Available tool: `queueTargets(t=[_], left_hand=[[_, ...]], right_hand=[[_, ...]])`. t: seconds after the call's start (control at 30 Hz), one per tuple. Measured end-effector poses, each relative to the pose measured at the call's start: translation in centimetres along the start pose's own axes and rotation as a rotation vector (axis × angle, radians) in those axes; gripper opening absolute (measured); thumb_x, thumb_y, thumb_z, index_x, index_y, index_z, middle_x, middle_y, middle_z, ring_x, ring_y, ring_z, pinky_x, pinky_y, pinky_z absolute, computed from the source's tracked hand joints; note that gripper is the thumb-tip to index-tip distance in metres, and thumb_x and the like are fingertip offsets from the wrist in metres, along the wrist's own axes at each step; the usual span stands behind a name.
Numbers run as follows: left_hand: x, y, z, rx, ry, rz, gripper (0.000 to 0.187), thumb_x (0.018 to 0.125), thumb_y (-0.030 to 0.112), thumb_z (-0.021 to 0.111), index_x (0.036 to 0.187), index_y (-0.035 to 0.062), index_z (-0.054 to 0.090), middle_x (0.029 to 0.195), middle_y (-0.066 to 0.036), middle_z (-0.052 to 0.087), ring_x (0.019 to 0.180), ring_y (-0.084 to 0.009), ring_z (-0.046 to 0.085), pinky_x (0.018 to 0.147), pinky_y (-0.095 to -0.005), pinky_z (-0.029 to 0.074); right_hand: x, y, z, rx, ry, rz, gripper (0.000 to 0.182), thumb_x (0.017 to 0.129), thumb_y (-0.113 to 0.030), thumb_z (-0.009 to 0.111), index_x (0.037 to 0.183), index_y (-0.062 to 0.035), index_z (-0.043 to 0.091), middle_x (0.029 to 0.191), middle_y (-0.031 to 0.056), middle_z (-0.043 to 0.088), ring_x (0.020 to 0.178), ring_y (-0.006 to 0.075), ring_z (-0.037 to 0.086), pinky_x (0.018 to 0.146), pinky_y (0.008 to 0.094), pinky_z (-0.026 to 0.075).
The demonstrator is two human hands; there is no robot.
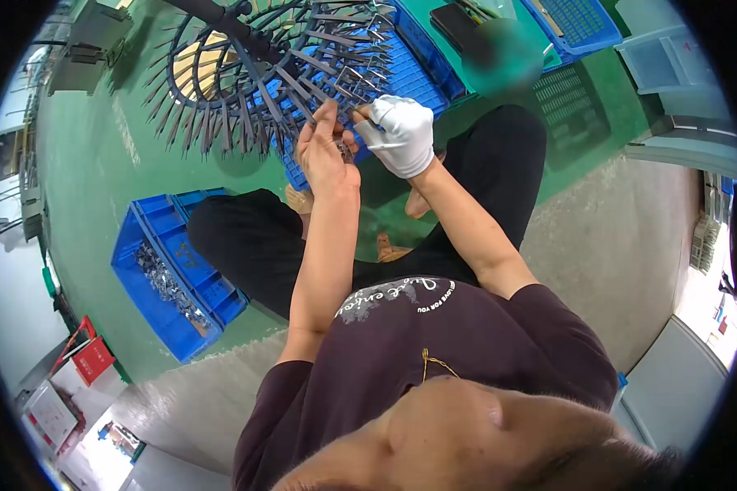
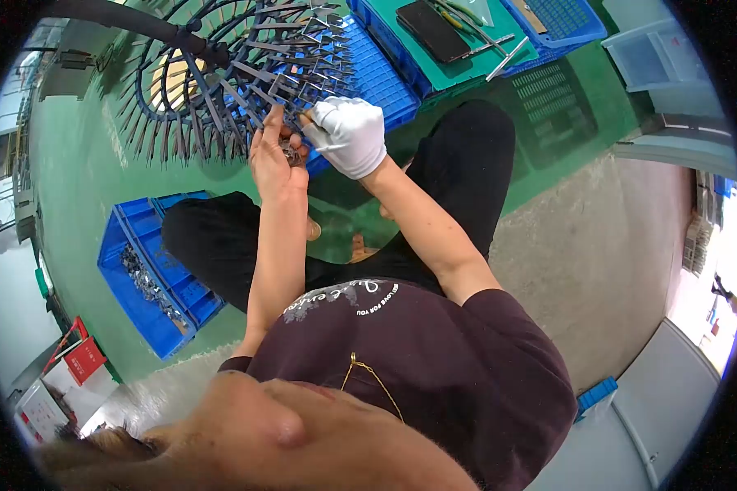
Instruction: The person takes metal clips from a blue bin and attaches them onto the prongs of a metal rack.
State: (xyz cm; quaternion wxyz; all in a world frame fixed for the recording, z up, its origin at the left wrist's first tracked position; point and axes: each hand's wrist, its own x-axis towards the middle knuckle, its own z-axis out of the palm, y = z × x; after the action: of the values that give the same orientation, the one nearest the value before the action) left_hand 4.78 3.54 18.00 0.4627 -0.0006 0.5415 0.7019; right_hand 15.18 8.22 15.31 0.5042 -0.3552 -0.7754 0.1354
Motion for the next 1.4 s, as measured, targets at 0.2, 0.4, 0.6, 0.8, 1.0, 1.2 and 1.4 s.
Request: queueTargets(t=[0.2, 0.4, 0.6, 0.8, 1.0, 1.2, 1.4], left_hand=[[0.3, 0.3, 0.2, -0.049, 0.032, -0.028, 0.015, 0.086, 0.015, 0.073, 0.081, 0.0096, 0.060, 0.065, 0.000, 0.056, 0.046, -0.0095, 0.051, 0.041, -0.0230, 0.037], [0.3, -0.2, 0.6, -0.070, 0.032, 0.034, 0.016, 0.086, 0.013, 0.073, 0.081, 0.0088, 0.058, 0.065, 0.000, 0.054, 0.045, -0.0089, 0.049, 0.040, -0.0210, 0.036], [0.5, -0.5, 0.5, -0.091, 0.032, 0.063, 0.017, 0.084, 0.011, 0.074, 0.081, 0.0073, 0.058, 0.065, 0.000, 0.054, 0.044, -0.0090, 0.048, 0.040, -0.0212, 0.036], [0.5, -0.4, 0.5, -0.099, 0.057, 0.049, 0.015, 0.083, 0.010, 0.075, 0.082, 0.0051, 0.061, 0.065, 0.000, 0.054, 0.045, -0.0092, 0.047, 0.041, -0.0218, 0.035], [0.7, -0.6, 0.5, -0.116, 0.060, 0.065, 0.014, 0.082, 0.008, 0.075, 0.081, 0.0043, 0.062, 0.065, 0.000, 0.053, 0.045, -0.0089, 0.046, 0.040, -0.0212, 0.035], [0.7, -0.7, 0.6, -0.133, 0.057, 0.060, 0.013, 0.083, 0.007, 0.074, 0.080, 0.0048, 0.062, 0.066, 0.001, 0.053, 0.047, -0.0078, 0.046, 0.041, -0.0205, 0.036], [0.6, -0.5, 0.7, -0.117, 0.047, 0.061, 0.012, 0.084, 0.006, 0.074, 0.081, 0.0042, 0.063, 0.067, 0.000, 0.056, 0.050, -0.0085, 0.050, 0.042, -0.0207, 0.037]], right_hand=[[0.0, -0.1, -0.3, 0.023, -0.020, 0.018, 0.011, 0.070, -0.006, 0.075, 0.070, -0.0064, 0.064, 0.059, 0.0074, 0.058, 0.053, 0.0267, 0.059, 0.051, 0.0353, 0.045], [-0.3, 0.3, 0.3, 0.016, -0.014, 0.007, 0.012, 0.070, -0.006, 0.076, 0.070, -0.0062, 0.064, 0.060, 0.0072, 0.058, 0.054, 0.0260, 0.059, 0.052, 0.0347, 0.045], [-0.1, 0.0, 0.3, 0.033, 0.003, 0.039, 0.013, 0.068, -0.006, 0.077, 0.069, -0.0054, 0.064, 0.060, 0.0079, 0.058, 0.053, 0.0262, 0.059, 0.051, 0.0339, 0.045], [0.3, -0.4, -0.1, 0.003, -0.015, 0.035, 0.011, 0.069, -0.005, 0.076, 0.070, -0.0046, 0.065, 0.061, 0.0095, 0.060, 0.054, 0.0266, 0.060, 0.051, 0.0337, 0.047], [1.6, -2.1, -1.3, -0.006, -0.115, 0.170, 0.010, 0.070, -0.008, 0.075, 0.071, -0.0037, 0.066, 0.064, 0.0122, 0.063, 0.055, 0.0275, 0.063, 0.051, 0.0343, 0.048], [1.9, -2.4, -1.5, -0.028, -0.153, 0.183, 0.012, 0.072, -0.010, 0.073, 0.069, -0.0053, 0.063, 0.065, 0.0124, 0.062, 0.056, 0.0286, 0.063, 0.050, 0.0356, 0.048], [2.1, -2.6, -1.5, 0.006, -0.163, 0.204, 0.011, 0.072, -0.010, 0.074, 0.071, -0.0036, 0.065, 0.066, 0.0142, 0.063, 0.055, 0.0288, 0.063, 0.050, 0.0347, 0.048]])
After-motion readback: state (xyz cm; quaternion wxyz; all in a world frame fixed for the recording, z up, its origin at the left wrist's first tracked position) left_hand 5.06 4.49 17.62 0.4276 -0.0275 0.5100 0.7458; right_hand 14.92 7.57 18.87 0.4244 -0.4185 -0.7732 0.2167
